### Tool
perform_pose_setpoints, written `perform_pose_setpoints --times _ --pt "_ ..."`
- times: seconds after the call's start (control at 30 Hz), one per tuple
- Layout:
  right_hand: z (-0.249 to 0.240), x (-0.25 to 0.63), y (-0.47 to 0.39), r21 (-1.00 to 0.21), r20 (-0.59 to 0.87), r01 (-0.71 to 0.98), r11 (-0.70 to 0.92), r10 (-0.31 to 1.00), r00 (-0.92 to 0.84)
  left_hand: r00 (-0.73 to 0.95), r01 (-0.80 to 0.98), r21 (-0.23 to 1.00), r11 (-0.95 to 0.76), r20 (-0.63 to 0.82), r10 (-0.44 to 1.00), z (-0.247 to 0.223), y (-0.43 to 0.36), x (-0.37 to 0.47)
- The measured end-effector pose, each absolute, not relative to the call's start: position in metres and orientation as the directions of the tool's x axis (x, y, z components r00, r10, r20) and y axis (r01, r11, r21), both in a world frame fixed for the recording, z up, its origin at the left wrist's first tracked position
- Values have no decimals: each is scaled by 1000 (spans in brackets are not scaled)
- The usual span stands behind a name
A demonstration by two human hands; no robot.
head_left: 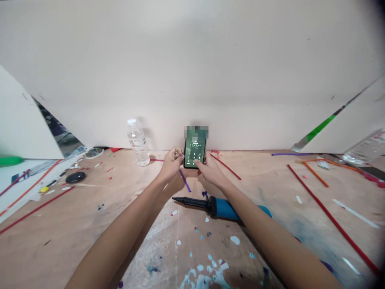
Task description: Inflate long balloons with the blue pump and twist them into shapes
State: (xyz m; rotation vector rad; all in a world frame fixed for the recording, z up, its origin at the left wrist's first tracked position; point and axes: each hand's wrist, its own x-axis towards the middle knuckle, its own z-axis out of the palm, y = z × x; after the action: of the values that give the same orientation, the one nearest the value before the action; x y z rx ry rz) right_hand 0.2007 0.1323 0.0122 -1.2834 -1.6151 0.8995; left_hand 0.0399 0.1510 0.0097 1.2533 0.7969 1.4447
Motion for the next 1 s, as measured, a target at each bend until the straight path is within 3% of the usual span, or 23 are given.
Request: perform_pose_setpoints --times 0.27,0.5,0.77,1.0 --pt "20 194 128 -939 98 320 122 991 -92 -131 -235 933 -273 248 960 10 149 45" --pt "22 194 131 -952 58 275 133 962 -265 -174 -228 938 -262 225 959 -4 165 31" --pt "22 175 196 -789 121 576 214 973 -197 -323 -190 926 -326 255 912 -27 204 17" --pt "2 164 235 -773 157 595 221 975 -158 -358 -159 923 -350 276 892 -29 216 15"
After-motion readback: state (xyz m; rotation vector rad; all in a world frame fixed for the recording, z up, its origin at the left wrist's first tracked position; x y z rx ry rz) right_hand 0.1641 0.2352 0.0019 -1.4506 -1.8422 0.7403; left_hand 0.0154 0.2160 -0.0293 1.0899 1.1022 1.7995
